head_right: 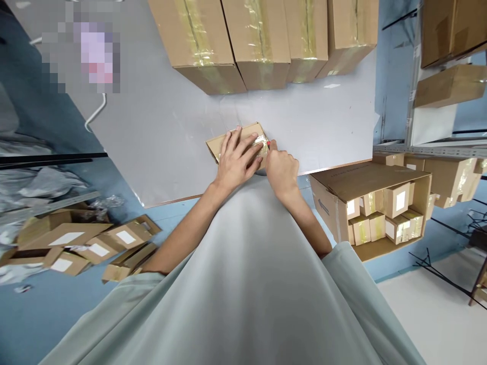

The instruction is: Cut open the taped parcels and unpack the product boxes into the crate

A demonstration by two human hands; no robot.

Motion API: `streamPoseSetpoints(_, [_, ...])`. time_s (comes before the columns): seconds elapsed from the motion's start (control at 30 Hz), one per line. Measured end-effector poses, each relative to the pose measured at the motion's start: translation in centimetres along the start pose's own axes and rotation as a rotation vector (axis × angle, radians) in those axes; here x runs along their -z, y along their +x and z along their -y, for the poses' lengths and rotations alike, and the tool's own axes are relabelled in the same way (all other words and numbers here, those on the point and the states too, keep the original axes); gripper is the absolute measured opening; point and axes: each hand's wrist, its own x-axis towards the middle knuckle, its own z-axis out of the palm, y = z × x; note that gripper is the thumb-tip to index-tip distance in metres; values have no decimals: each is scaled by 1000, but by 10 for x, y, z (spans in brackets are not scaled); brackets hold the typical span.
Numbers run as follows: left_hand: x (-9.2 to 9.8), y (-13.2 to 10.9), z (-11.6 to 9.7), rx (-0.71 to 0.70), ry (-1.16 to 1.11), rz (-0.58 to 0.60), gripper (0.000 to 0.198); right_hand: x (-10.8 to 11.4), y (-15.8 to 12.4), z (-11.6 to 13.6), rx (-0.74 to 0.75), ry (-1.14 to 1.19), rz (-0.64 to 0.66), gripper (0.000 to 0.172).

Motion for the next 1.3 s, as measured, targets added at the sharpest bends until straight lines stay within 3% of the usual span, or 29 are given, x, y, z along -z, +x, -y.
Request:
streamPoseSetpoints(0.17, [-2, 1, 1, 11, -6, -20, 47, 5, 2, 17, -38, -24, -11, 41])
streamPoseSetpoints(0.77, [-11, 0, 1, 4, -47, -36, 50, 4, -17, 23, -137, -66, 17, 41])
streamPoseSetpoints(1.13, [-8, 2, -2, 9, -105, -68, 48, -6, -24, 15, -147, -79, 25, 39])
streamPoseSetpoints(1.3, [-8, 4, -2, -14, -106, -60, 44, -6, -41, 8, -178, -101, 62, 39])
